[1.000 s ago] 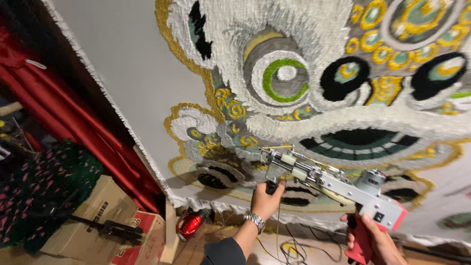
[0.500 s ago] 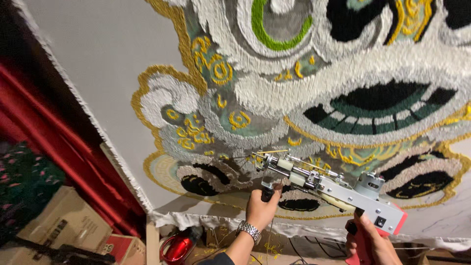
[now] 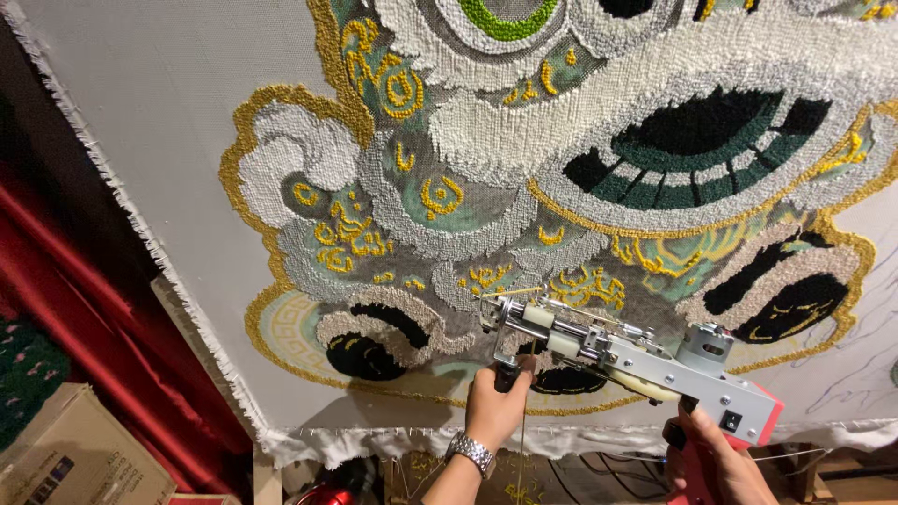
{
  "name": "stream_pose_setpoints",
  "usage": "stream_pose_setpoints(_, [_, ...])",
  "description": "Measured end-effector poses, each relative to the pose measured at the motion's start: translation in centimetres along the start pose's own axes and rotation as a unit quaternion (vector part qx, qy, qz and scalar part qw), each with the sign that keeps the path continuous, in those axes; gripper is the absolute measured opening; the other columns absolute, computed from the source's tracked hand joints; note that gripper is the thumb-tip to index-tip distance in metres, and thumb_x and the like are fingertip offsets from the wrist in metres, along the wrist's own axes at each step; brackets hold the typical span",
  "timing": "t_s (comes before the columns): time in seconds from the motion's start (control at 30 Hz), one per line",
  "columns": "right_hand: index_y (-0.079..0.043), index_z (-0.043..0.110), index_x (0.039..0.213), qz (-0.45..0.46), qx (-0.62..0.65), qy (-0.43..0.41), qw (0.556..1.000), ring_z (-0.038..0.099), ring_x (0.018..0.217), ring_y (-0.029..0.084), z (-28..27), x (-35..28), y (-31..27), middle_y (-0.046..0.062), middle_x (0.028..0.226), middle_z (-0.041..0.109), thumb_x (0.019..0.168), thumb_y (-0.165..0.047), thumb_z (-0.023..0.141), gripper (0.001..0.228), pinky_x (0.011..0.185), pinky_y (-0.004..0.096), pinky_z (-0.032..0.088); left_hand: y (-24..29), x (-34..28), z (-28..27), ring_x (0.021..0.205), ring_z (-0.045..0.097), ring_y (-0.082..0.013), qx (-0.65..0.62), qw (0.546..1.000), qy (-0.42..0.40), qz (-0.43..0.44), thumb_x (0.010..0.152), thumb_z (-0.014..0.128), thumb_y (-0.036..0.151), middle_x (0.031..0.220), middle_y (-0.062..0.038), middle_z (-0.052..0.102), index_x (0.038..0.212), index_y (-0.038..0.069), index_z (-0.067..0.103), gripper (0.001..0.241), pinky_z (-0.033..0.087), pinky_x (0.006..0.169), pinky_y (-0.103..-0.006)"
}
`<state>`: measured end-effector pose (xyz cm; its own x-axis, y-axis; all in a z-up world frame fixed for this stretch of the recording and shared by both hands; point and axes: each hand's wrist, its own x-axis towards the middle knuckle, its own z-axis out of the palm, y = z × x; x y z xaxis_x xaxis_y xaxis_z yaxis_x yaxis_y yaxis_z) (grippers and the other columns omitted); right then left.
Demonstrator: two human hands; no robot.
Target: The person uses a tufting gun to apply yellow yarn onto a stretched canvas featuring a pre-drawn design of a stylized lion head. They guide the tool along the outlined sections, filling in details with consistent strokes.
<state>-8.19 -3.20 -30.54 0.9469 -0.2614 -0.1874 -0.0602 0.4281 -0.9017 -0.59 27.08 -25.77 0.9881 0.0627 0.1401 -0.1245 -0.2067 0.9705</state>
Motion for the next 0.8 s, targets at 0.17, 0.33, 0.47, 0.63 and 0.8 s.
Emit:
stream_pose_setpoints(0.17, [-0.011, 0.057, 0.105, 0.044, -0.015, 0.021, 0.999, 0.047, 0.051, 0.023, 1.7, 0.0, -1.8, 0.008, 0.072, 0.054, 0.088, -0.048, 0.063, 0.041, 0.044, 0.039, 0.036, -0.1, 1.8, -0.4, 0.054, 0.064, -0.0148, -0.006, 0.999, -0.010, 0.050, 0.088, 0.073, 0.032, 0.063, -0.005, 0.071, 0.084, 0.005, 0.077, 0.027, 0.048, 0.055, -0.0344])
stream_pose_setpoints(0.33, [-0.009, 0.058, 0.099, 0.043, 0.023, -0.084, 0.995, 0.046, 0.053, 0.017, 2.3, -0.5, -4.1, 0.000, 0.066, 0.046, 0.092, -0.053, 0.066, 0.045, 0.044, 0.035, 0.039, 1.1, 3.6, -0.2, 0.059, 0.068, -0.0135, -0.035, 0.996, -0.014, 0.084, 0.087, 0.071, 0.026, 0.067, -0.003, 0.074, 0.083, 0.006, 0.078, 0.022, 0.051, 0.058, -0.0326])
stream_pose_setpoints(0.47, [-0.002, 0.064, 0.105, 0.055, -0.035, -0.102, 0.993, 0.050, 0.054, 0.021, 3.0, -1.1, -6.2, 0.004, 0.062, 0.047, 0.088, -0.063, 0.054, 0.065, 0.047, 0.039, 0.045, 2.2, 4.9, -0.3, 0.063, 0.070, -0.0122, -0.055, 0.994, -0.027, 0.087, 0.088, 0.071, 0.025, 0.072, -0.002, 0.077, 0.084, 0.007, 0.080, 0.021, 0.052, 0.059, -0.0316])
stream_pose_setpoints(0.63, [0.000, 0.063, 0.115, 0.047, -0.051, -0.091, 0.993, 0.054, 0.057, 0.024, 4.9, -3.0, -8.9, 0.008, 0.065, 0.052, 0.092, -0.068, 0.049, 0.073, 0.051, 0.038, 0.047, 2.8, 5.8, 0.1, 0.067, 0.071, -0.0078, -0.065, 0.993, -0.028, 0.094, 0.089, 0.070, 0.025, 0.078, 0.001, 0.079, 0.091, 0.006, 0.080, 0.022, 0.053, 0.062, -0.0285])
stream_pose_setpoints(0.8, [-0.001, 0.067, 0.116, 0.051, -0.046, -0.056, 0.996, 0.053, 0.057, 0.020, 6.2, -4.2, -9.9, 0.007, 0.070, 0.057, 0.092, -0.065, 0.047, 0.071, 0.050, 0.035, 0.044, 4.7, 5.5, -1.1, 0.051, 0.060, -0.0075, -0.055, 0.994, -0.072, 0.069, 0.087, 0.068, 0.023, 0.069, 0.001, 0.074, 0.101, 0.011, 0.082, 0.022, 0.044, 0.048, -0.0288])
